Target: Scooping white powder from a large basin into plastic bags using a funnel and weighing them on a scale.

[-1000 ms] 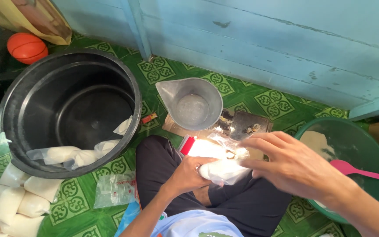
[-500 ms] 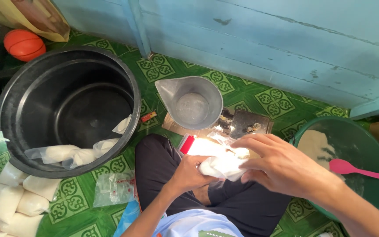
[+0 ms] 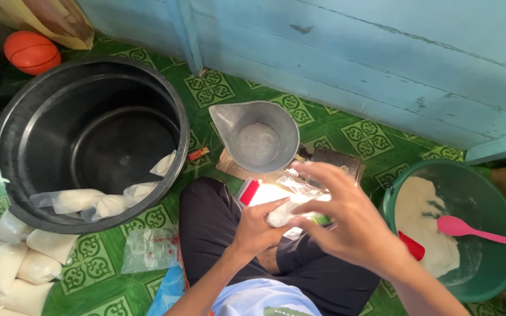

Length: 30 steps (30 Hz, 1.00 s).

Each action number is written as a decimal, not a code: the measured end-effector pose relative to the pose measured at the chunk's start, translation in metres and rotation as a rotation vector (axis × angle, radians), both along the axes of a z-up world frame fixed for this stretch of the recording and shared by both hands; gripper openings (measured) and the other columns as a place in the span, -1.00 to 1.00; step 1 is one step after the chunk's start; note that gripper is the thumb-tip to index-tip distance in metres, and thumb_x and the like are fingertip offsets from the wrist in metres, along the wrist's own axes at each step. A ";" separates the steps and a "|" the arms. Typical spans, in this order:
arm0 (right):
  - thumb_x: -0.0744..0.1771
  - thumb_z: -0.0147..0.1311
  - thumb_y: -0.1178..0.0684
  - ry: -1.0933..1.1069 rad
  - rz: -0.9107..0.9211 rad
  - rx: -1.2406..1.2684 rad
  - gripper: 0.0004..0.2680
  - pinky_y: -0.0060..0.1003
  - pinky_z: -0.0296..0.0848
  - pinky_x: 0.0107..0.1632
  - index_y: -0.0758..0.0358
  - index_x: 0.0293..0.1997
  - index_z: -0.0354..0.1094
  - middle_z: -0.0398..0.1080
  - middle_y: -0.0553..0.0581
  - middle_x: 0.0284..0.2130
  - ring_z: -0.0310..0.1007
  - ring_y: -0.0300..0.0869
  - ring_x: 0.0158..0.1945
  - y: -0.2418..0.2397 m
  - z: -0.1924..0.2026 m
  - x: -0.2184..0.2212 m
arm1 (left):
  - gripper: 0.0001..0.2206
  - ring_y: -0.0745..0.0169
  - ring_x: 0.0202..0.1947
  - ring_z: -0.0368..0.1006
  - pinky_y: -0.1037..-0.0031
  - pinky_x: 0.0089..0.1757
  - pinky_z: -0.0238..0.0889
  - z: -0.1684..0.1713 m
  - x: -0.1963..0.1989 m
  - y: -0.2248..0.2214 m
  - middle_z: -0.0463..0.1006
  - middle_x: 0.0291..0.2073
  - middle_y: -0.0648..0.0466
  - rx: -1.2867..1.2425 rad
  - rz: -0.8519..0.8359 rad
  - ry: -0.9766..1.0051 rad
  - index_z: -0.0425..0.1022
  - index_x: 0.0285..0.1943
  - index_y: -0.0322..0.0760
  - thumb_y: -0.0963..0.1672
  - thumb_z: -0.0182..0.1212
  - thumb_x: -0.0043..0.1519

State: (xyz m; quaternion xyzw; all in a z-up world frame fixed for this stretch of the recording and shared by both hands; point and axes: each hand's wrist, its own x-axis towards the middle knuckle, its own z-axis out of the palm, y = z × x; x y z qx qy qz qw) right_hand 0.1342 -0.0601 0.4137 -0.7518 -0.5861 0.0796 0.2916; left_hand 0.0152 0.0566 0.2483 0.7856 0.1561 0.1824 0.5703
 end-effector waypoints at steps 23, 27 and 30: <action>0.20 0.06 0.07 0.341 -0.469 -0.427 -0.81 -0.12 0.42 -0.31 0.17 -0.15 0.38 0.39 0.14 -0.36 0.47 0.02 -0.39 0.034 -0.036 0.031 | -0.48 0.07 -0.29 0.60 0.37 -0.29 0.48 -0.049 0.022 0.002 0.67 -0.35 0.04 0.248 0.469 -0.252 0.64 -0.01 -0.14 -0.32 0.18 -0.20; 0.25 -0.08 0.10 0.342 -0.447 -0.353 -0.86 -0.07 0.41 -0.27 0.17 -0.21 0.40 0.43 0.22 -0.41 0.46 0.08 -0.36 0.051 -0.054 0.043 | -0.40 0.01 -0.15 0.57 0.29 -0.10 0.43 -0.052 0.037 0.011 0.65 -0.16 0.03 0.163 0.367 -0.061 0.53 0.14 -0.11 -0.23 0.33 -0.20; 0.24 -0.04 0.09 0.382 -0.440 -0.318 -0.85 -0.10 0.40 -0.28 0.17 -0.20 0.41 0.46 0.18 -0.41 0.45 -0.01 -0.38 0.064 -0.063 0.055 | -0.26 -0.17 0.03 0.46 0.14 0.03 0.32 -0.019 0.041 0.027 0.55 0.01 -0.15 0.052 0.216 -0.007 0.36 0.29 -0.25 -0.05 0.49 -0.15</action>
